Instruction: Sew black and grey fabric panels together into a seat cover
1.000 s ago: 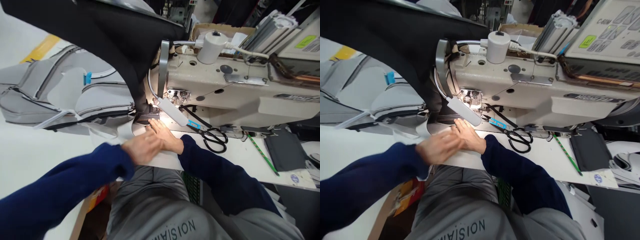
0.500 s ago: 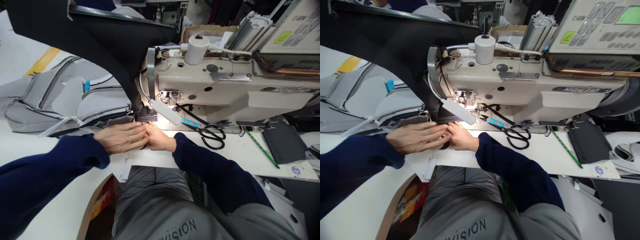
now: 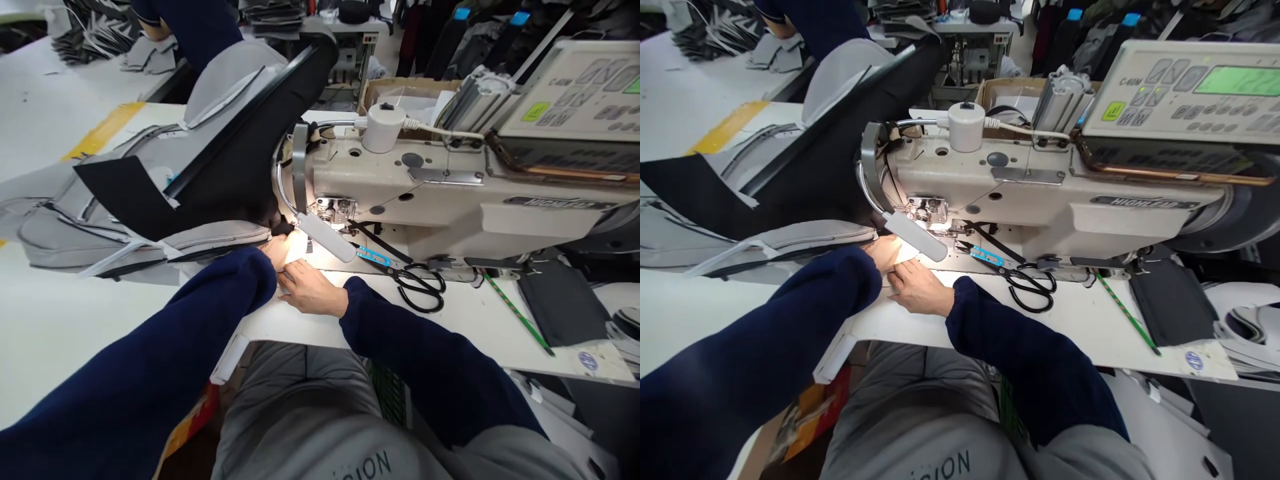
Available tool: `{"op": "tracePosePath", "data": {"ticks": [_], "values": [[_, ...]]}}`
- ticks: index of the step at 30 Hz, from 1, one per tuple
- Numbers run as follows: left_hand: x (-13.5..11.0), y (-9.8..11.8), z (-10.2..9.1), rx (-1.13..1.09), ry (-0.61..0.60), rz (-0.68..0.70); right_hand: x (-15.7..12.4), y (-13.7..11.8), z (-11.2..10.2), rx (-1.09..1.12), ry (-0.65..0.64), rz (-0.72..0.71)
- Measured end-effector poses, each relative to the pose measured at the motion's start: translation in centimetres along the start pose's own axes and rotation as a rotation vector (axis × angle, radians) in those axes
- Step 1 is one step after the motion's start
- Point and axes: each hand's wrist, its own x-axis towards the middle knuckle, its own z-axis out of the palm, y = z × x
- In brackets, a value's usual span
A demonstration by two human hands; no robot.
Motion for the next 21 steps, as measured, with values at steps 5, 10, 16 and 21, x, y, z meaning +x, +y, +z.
{"op": "tracePosePath", "data": {"ticks": [5,10,16,21], "values": [[-2.4,0.0,0.2,0.131,0.147,0.152,-0.2,-0.1,0.4,-0.023,-0.01,0.001],[-3.0,0.3,0.4,0.112,0.151,0.085,-0.3,-0.4,0.5,-0.059,0.004,0.015],[-2.7,0.5,0.4,0.169,0.197,0.101,-0.3,-0.8,0.5,-0.09,0.019,0.027],[-2.0,0.5,0.7,0.24,0.253,0.193,-0.3,-0.9,0.5,-0.08,0.005,0.031]]}}
